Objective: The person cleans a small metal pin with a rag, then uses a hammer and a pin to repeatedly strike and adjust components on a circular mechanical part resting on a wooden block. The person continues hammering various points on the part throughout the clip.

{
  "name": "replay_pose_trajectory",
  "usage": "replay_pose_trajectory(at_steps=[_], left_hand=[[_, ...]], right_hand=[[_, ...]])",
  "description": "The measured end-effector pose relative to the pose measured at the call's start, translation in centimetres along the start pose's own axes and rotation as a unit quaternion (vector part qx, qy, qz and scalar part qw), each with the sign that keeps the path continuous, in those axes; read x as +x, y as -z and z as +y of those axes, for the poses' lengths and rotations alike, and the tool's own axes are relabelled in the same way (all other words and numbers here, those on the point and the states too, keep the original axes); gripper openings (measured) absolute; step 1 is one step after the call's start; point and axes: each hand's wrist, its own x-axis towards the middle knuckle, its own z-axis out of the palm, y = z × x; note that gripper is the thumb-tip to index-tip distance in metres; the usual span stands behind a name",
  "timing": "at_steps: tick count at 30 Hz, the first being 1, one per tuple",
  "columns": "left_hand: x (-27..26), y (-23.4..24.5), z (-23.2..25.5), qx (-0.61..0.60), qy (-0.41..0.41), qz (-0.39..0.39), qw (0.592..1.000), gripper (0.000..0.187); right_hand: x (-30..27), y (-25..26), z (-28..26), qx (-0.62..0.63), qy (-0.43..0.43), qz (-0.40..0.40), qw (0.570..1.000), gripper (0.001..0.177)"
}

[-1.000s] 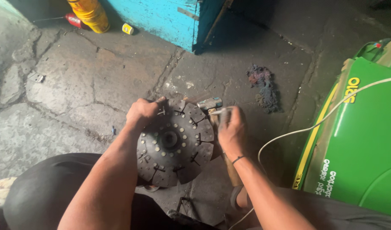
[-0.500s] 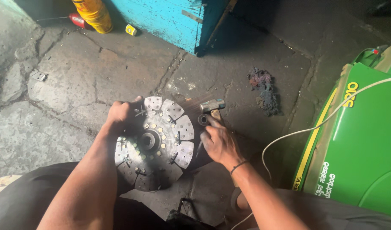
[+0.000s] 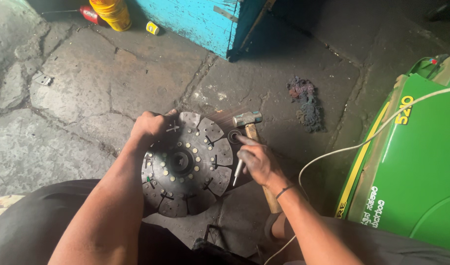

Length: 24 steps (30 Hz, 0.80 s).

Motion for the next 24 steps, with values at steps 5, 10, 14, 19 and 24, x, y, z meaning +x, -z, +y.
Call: replay_pose_trajectory(at_steps=[5,10,14,19,24], left_hand=[[0.2,-0.7,0.9,0.046,-0.011,0.011,0.999,0.074],[-0.4,-1.2,2.3,0.062,0.005,-0.001,0.998,0.078],[-0.7,-1.6,3.2,0.086,-0.004,0.019,0.996,0.079],[-1.1,-2.0,4.0,0.097,0.005,0.023,0.995,0.078],[-1.2,-2.6,4.2,0.098,-0.007,0.026,0.995,0.080]], right_hand=[[0.6,-0.3,0.8,-0.119,0.165,0.099,0.974,0.037],[1.8,-0.7,2.8,0.126,0.080,0.015,0.989,0.039],[1.5,0.1,2.8,0.196,0.005,-0.003,0.981,0.035],[1.1,0.7,3.1,0.261,-0.029,-0.001,0.965,0.038],[1.5,0.3,4.1,0.256,0.014,0.053,0.965,0.040]])
